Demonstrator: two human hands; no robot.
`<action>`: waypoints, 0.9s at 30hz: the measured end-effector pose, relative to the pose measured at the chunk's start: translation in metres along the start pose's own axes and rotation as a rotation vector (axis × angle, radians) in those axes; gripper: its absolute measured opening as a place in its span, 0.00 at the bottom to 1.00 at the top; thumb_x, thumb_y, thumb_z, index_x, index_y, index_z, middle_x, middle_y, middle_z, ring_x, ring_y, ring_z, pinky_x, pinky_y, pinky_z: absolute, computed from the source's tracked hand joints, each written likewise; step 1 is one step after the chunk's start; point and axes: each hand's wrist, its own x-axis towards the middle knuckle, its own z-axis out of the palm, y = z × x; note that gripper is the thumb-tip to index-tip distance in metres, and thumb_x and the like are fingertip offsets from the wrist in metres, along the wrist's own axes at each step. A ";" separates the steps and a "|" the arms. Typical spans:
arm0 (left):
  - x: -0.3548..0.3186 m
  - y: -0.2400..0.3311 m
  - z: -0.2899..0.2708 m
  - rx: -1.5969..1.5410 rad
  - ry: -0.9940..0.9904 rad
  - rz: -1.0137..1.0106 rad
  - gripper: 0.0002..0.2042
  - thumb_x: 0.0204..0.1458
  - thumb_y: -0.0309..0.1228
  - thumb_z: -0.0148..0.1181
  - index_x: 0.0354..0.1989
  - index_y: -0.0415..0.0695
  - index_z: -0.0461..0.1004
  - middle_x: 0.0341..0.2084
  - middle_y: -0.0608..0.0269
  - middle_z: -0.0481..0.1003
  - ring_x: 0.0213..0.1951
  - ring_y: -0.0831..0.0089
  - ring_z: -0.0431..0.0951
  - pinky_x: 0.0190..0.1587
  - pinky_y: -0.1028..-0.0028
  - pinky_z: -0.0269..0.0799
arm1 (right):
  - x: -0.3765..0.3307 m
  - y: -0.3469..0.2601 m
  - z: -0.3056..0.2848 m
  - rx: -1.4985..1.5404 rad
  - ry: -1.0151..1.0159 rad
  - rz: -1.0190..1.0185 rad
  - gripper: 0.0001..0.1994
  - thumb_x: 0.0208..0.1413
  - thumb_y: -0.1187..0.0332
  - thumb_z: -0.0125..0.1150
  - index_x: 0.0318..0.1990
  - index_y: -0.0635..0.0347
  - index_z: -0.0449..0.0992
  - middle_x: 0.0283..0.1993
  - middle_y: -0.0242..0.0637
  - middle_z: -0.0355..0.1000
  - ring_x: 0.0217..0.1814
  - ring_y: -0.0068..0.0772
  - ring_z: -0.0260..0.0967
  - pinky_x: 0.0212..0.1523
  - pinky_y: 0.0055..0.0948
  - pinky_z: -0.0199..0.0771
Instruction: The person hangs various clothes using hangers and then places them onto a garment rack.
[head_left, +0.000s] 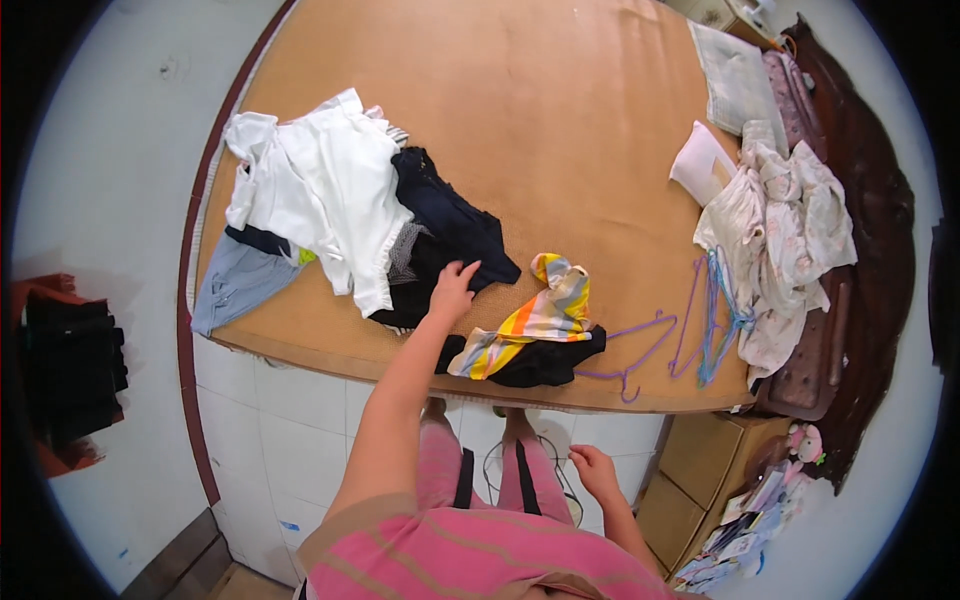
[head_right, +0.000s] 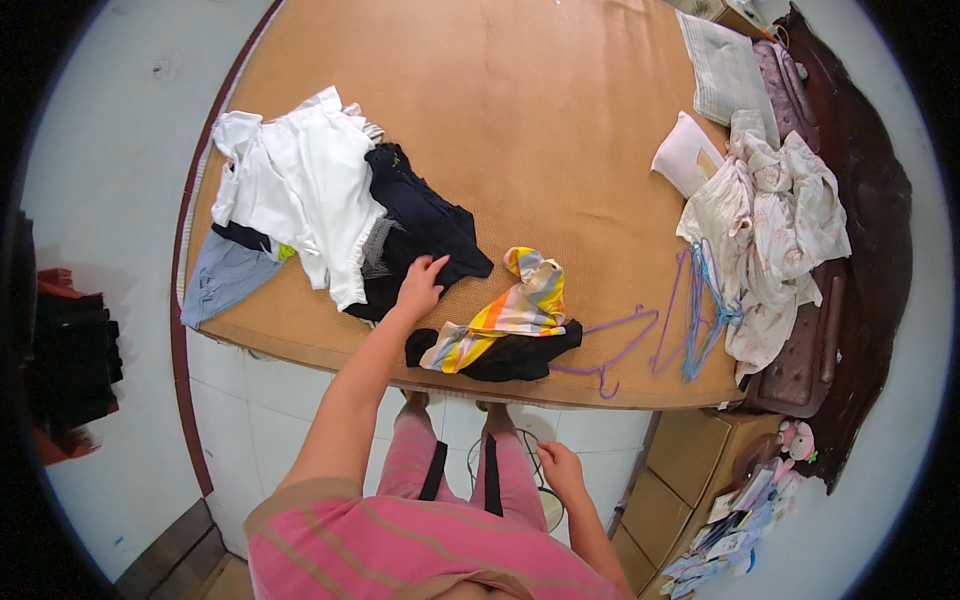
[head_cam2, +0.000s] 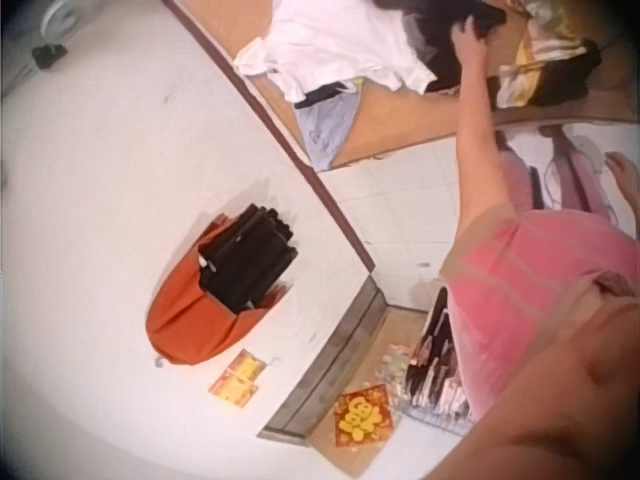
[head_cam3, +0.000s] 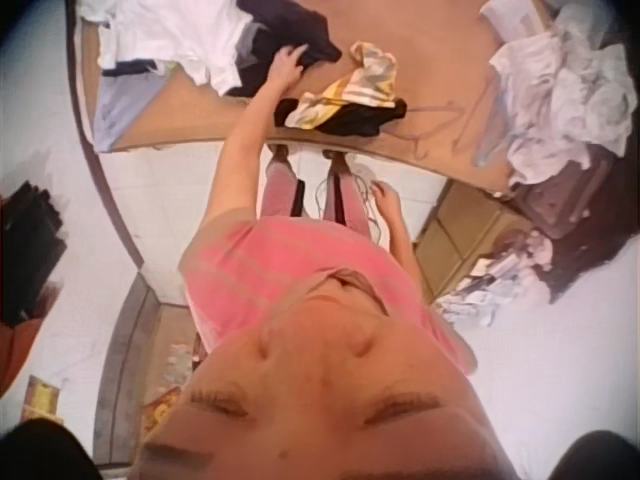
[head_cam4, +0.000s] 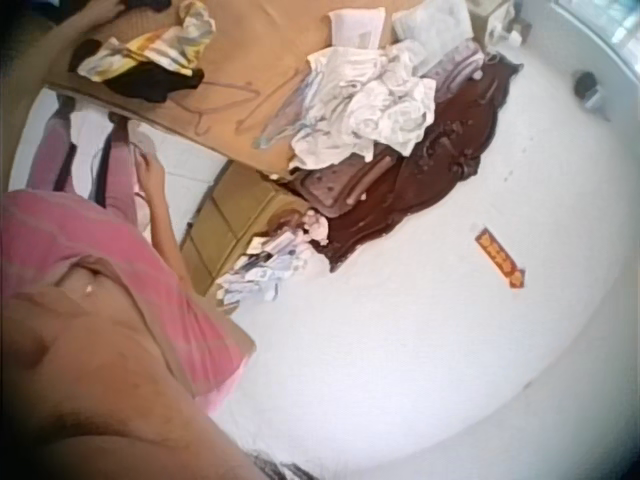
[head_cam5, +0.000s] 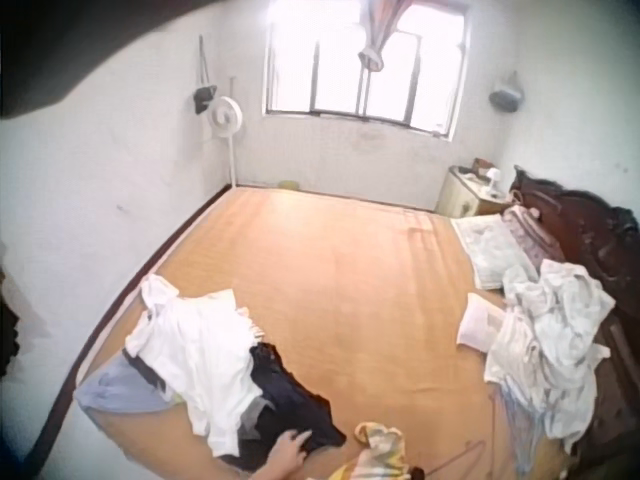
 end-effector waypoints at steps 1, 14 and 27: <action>0.016 0.019 0.004 0.095 -0.063 0.050 0.32 0.40 0.24 0.60 0.58 0.58 0.61 0.51 0.56 0.62 0.46 0.61 0.69 0.44 0.67 0.71 | -0.001 0.015 0.006 0.027 0.035 0.070 0.12 0.53 0.65 0.56 0.43 0.61 0.75 0.37 0.41 0.75 0.39 0.34 0.73 0.42 0.27 0.70; 0.011 0.033 0.045 -0.001 -0.444 -0.219 0.07 0.47 0.35 0.56 0.30 0.46 0.74 0.44 0.56 0.72 0.38 0.57 0.74 0.38 0.65 0.72 | -0.006 -0.026 0.046 0.091 -0.137 0.048 0.13 0.55 0.65 0.54 0.44 0.61 0.74 0.40 0.43 0.74 0.41 0.35 0.72 0.44 0.28 0.70; 0.022 0.027 0.068 0.345 -0.388 -0.083 0.16 0.45 0.25 0.55 0.44 0.50 0.69 0.45 0.61 0.67 0.41 0.59 0.72 0.38 0.69 0.74 | -0.009 -0.005 0.053 0.080 -0.078 0.109 0.14 0.55 0.64 0.54 0.45 0.60 0.74 0.40 0.41 0.75 0.42 0.32 0.72 0.43 0.27 0.70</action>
